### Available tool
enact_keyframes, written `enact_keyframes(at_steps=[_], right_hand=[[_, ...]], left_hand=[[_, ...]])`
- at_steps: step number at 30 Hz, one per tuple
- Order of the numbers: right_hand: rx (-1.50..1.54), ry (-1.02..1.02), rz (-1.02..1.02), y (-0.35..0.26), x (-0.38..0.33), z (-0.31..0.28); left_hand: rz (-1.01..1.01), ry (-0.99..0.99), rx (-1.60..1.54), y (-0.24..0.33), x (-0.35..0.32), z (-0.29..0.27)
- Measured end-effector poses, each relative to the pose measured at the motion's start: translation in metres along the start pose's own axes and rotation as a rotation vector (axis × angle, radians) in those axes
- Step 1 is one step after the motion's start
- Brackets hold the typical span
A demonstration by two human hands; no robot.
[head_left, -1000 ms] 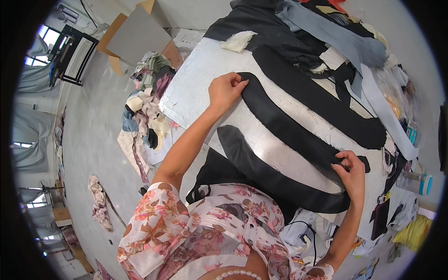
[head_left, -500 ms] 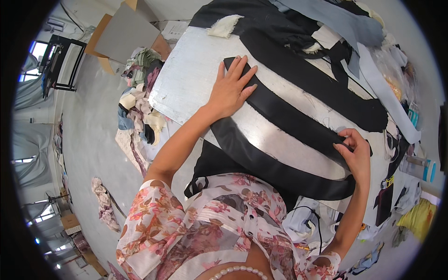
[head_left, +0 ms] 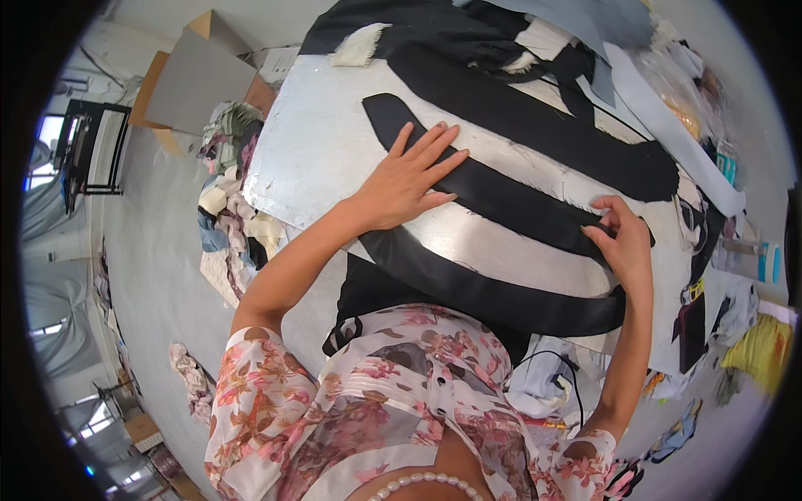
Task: The person repeatedly picks up black fabric pieces from a white table, smooths them flat, and places them back down in a linear arrangement. The person handles the pieces one at a time, adjusting their positions without using any tools.
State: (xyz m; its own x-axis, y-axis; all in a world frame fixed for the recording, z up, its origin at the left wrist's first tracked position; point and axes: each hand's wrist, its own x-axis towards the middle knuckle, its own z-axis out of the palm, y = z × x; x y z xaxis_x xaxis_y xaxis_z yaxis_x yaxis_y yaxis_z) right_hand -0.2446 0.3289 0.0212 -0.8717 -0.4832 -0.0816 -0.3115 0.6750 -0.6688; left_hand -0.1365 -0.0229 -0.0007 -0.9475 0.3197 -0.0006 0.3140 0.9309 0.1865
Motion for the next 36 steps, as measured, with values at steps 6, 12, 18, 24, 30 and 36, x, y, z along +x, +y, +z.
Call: enact_keyframes(at_steps=[6,12,18,24,30,36], right_hand=[[-0.053,0.027,0.01,-0.002,-0.001,0.0],[-0.014,0.041,0.056,0.015,-0.008,-0.018],[-0.002,0.126,0.049,0.027,-0.008,-0.015],[0.124,0.201,0.078,0.05,-0.017,-0.022],[0.318,0.267,0.227,0.072,-0.025,-0.026],[0.207,0.343,0.217,0.067,-0.025,-0.024]], left_hand=[[0.199,0.007,0.031,0.027,0.011,-0.008],[0.237,-0.081,-0.07,0.025,0.01,0.001],[0.322,0.0,-0.018,0.053,0.03,-0.008],[0.462,-0.077,-0.13,0.068,0.05,0.015],[0.443,-0.106,-0.083,0.069,0.049,0.014],[0.431,-0.099,-0.136,0.07,0.05,0.01]])
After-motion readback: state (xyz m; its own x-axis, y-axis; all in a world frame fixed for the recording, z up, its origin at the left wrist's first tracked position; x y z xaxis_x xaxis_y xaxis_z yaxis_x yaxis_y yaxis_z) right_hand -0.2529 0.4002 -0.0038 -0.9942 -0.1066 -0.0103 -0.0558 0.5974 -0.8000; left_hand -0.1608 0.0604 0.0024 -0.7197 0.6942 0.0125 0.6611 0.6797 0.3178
